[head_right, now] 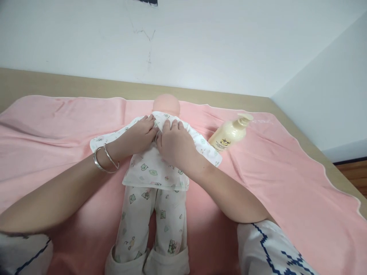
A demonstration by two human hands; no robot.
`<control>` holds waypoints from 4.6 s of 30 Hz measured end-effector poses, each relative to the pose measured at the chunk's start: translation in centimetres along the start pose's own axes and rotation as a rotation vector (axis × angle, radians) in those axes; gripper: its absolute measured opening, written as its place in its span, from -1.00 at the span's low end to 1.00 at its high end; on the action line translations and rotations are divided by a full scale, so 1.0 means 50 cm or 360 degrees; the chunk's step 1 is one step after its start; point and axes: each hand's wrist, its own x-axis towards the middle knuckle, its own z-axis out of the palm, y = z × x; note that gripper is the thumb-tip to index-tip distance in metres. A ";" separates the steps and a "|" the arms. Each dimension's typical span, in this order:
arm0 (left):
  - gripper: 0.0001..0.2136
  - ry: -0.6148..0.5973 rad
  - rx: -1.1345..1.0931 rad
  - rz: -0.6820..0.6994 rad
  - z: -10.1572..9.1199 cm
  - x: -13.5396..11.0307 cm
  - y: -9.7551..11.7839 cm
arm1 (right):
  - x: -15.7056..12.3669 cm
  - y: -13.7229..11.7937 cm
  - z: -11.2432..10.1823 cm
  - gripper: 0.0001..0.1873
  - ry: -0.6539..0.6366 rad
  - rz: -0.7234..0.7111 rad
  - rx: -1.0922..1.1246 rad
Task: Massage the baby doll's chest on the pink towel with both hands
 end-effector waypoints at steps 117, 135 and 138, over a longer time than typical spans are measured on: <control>-0.74 0.0150 -0.0545 -0.0575 -0.057 -0.025 0.060 | 0.023 0.013 0.020 -0.37 0.0039 0.0048 -0.0011; -0.54 0.0439 -0.0751 -0.0757 0.040 -0.005 0.053 | 0.026 0.005 0.024 -0.35 0.0079 0.0083 0.0310; -0.43 0.0410 -0.0828 -0.0798 0.047 -0.008 0.055 | 0.041 0.011 0.040 -0.34 0.0127 0.0100 0.0370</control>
